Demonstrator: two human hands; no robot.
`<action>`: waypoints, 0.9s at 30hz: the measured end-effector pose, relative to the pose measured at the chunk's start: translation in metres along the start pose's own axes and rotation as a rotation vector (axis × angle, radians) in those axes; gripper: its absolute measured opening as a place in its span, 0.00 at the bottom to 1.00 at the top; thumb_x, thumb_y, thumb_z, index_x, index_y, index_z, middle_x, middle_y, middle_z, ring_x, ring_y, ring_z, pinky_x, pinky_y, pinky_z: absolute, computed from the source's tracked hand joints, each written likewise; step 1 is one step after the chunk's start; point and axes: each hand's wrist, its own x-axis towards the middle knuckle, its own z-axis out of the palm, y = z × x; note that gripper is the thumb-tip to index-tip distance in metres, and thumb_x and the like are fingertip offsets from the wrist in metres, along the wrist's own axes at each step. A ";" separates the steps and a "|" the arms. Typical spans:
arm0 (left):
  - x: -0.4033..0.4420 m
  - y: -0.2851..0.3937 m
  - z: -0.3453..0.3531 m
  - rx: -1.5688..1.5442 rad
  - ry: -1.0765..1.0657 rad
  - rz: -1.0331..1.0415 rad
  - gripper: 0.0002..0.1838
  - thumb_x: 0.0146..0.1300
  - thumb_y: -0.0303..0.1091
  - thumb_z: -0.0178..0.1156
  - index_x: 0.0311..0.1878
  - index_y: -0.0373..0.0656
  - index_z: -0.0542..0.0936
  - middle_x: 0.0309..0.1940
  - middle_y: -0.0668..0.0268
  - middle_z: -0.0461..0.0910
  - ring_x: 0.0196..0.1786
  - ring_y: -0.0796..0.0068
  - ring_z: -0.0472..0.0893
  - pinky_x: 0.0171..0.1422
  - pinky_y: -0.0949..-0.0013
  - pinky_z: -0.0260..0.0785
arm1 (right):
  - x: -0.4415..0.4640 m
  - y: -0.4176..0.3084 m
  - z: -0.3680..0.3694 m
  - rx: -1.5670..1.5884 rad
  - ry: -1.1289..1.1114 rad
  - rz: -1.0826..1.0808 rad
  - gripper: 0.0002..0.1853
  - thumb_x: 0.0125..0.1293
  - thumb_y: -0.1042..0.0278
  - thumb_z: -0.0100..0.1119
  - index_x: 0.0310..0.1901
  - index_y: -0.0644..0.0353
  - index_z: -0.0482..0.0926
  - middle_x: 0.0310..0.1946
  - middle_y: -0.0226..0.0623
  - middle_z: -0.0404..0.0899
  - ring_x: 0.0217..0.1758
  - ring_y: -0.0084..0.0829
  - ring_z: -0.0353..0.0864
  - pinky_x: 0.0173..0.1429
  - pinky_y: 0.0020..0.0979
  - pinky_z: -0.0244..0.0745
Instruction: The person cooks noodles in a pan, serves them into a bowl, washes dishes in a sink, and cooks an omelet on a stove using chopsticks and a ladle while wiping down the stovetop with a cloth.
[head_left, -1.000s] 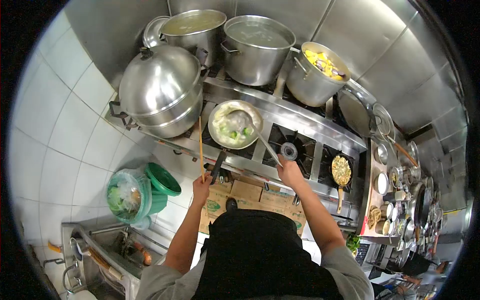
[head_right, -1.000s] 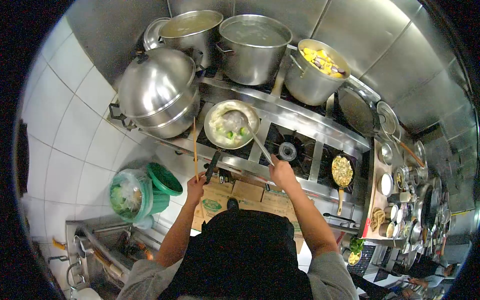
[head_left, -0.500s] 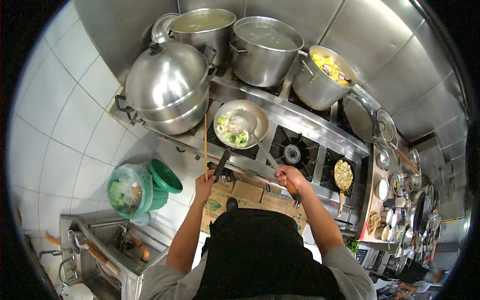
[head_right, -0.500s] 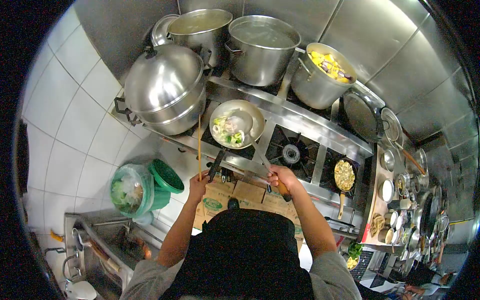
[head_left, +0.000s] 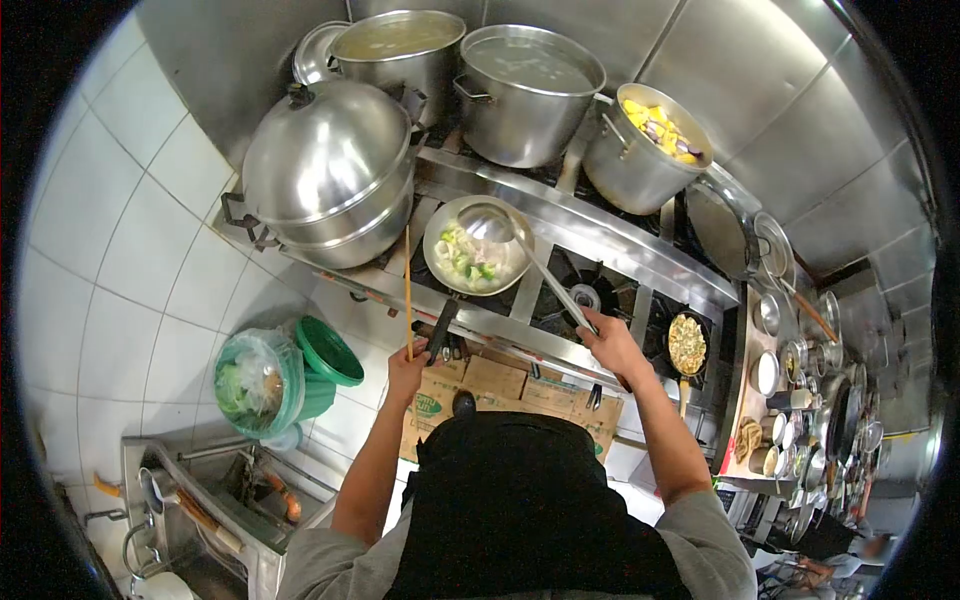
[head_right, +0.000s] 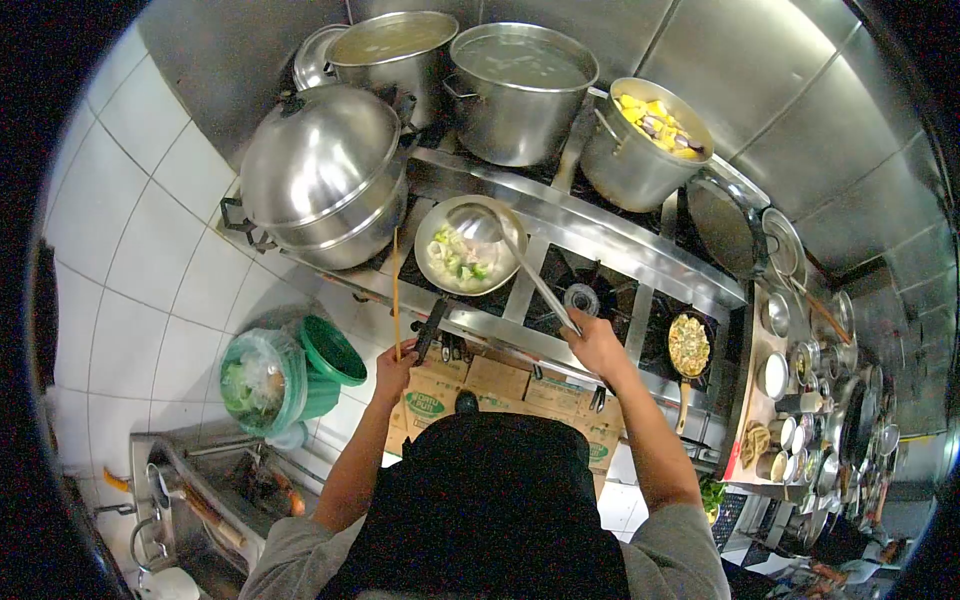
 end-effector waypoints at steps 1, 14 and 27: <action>0.003 -0.008 0.000 -0.002 0.002 0.025 0.18 0.69 0.25 0.60 0.61 0.35 0.79 0.37 0.65 0.85 0.16 0.86 0.68 0.16 0.78 0.58 | 0.004 0.001 0.002 -0.041 -0.016 -0.044 0.24 0.66 0.66 0.60 0.62 0.67 0.75 0.48 0.67 0.80 0.51 0.61 0.81 0.55 0.49 0.77; 0.003 -0.005 -0.005 -0.078 -0.021 -0.094 0.19 0.66 0.26 0.66 0.60 0.35 0.82 0.43 0.63 0.81 0.46 0.73 0.79 0.51 0.68 0.73 | 0.045 0.035 0.053 1.396 -0.552 0.656 0.12 0.75 0.64 0.53 0.53 0.62 0.73 0.27 0.28 0.71 0.18 0.16 0.63 0.20 0.23 0.63; -0.018 0.034 -0.009 -0.018 0.006 -0.014 0.17 0.72 0.32 0.61 0.57 0.31 0.81 0.42 0.58 0.86 0.39 0.74 0.83 0.47 0.70 0.75 | -0.007 -0.005 0.015 -0.096 0.074 0.037 0.26 0.67 0.65 0.60 0.66 0.64 0.73 0.40 0.71 0.79 0.45 0.63 0.82 0.49 0.49 0.79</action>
